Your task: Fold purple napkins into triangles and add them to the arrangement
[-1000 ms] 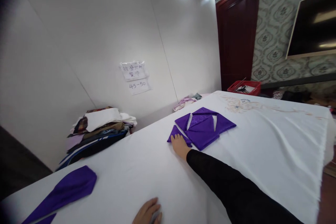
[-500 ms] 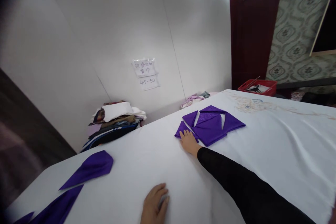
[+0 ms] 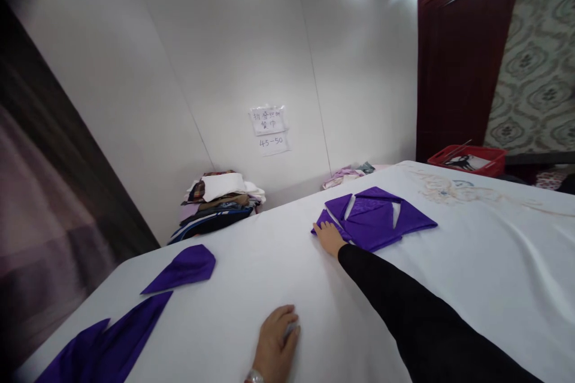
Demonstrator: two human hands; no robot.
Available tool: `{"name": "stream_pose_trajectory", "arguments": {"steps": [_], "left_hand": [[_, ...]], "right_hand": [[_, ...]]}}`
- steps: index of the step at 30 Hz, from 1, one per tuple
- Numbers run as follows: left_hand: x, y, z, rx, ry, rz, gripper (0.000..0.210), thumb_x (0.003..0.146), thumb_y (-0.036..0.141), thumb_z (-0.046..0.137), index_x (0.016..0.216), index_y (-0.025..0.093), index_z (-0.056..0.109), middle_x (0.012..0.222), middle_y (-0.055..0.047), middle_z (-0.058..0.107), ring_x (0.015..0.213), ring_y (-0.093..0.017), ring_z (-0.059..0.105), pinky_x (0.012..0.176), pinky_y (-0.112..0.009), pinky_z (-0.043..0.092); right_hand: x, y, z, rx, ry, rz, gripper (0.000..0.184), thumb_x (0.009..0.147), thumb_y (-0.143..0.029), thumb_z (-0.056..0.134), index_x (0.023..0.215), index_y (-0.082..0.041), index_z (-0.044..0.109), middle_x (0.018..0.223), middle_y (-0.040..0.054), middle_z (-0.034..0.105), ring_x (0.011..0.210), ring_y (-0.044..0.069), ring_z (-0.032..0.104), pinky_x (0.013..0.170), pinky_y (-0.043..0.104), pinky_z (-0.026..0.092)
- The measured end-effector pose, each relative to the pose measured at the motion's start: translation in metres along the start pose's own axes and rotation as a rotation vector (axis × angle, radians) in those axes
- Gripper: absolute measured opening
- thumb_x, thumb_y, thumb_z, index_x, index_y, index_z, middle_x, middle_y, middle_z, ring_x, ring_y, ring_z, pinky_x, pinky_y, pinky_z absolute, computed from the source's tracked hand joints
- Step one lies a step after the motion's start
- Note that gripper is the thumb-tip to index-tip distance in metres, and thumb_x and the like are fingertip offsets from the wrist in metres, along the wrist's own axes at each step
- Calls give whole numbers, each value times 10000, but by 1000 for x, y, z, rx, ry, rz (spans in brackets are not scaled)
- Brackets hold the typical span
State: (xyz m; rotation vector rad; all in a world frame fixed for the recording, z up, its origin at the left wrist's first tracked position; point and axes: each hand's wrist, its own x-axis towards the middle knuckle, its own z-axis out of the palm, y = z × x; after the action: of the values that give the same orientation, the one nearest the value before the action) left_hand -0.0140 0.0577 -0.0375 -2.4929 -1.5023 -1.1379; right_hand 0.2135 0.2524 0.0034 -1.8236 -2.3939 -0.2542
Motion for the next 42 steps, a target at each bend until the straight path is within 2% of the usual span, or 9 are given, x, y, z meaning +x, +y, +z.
{"name": "stream_pose_trajectory", "arguments": {"steps": [3, 8, 11, 18, 21, 25, 35, 39, 42], "left_hand": [[2, 1, -2, -6, -12, -11, 184, 740, 231, 531, 870, 235, 661, 990, -67, 676, 922, -234, 624, 785, -421, 542], [2, 3, -3, -27, -61, -38, 182, 751, 238, 526, 878, 237, 658, 1007, -69, 668, 940, -237, 613, 798, -433, 532], [-1, 0, 1, -48, -63, -54, 190, 761, 245, 525, 903, 242, 651, 1033, -67, 657, 972, -238, 597, 828, -446, 514], [0, 2, -2, -71, -69, -58, 184, 760, 250, 527, 890, 237, 657, 1028, -72, 658, 973, -238, 595, 829, -443, 511], [4, 7, -7, -66, -86, -70, 182, 758, 240, 528, 881, 238, 662, 1015, -69, 664, 964, -234, 601, 829, -440, 514], [4, 10, -9, -73, -74, -101, 188, 750, 221, 529, 879, 236, 665, 1023, -66, 663, 969, -236, 601, 845, -444, 509], [0, 14, -15, -127, -51, -126, 190, 747, 198, 533, 882, 219, 665, 1005, -62, 663, 962, -216, 598, 862, -436, 502], [-6, 1, -35, -73, -23, -248, 199, 747, 176, 542, 906, 201, 660, 1016, -63, 660, 979, -206, 589, 892, -430, 480], [-11, -16, -63, 48, -33, -409, 199, 766, 175, 547, 933, 199, 652, 1066, -56, 645, 1022, -190, 568, 932, -412, 449]], "right_hand": [[10, -3, 4, -2, 3, 21, 546, 836, -19, 299, 1363, -160, 338, 1265, 173, 496, 1172, 247, 446, 933, 374, 327], [15, -6, 9, -25, 14, 134, 516, 858, -36, 291, 1369, -105, 310, 1298, 260, 423, 1157, 289, 455, 921, 435, 329], [15, -9, 12, -33, 15, 172, 508, 864, -51, 301, 1369, -104, 306, 1296, 279, 413, 1133, 301, 472, 905, 443, 336], [17, -8, 15, -5, 11, 203, 500, 864, -82, 324, 1364, -101, 311, 1257, 259, 464, 1104, 298, 487, 873, 420, 352], [11, -3, 14, 21, 20, 188, 512, 872, -177, 366, 1374, -110, 290, 1277, 226, 463, 1152, 298, 443, 921, 414, 314], [-8, 8, 12, 41, 34, 171, 551, 877, -316, 385, 1370, -86, 296, 1326, 213, 427, 1227, 300, 363, 981, 403, 253], [-78, 33, 8, 29, 27, 120, 569, 883, -369, 316, 1348, -41, 341, 1374, 194, 381, 1268, 294, 327, 1016, 431, 244], [-113, 23, 10, 29, 112, -2, 564, 867, -382, 341, 1309, -37, 405, 1347, 196, 419, 1257, 291, 351, 1032, 447, 245], [-142, 6, 17, 149, 113, -176, 554, 876, -431, 307, 1335, -130, 389, 1369, 139, 408, 1280, 252, 326, 1032, 465, 269]]}}
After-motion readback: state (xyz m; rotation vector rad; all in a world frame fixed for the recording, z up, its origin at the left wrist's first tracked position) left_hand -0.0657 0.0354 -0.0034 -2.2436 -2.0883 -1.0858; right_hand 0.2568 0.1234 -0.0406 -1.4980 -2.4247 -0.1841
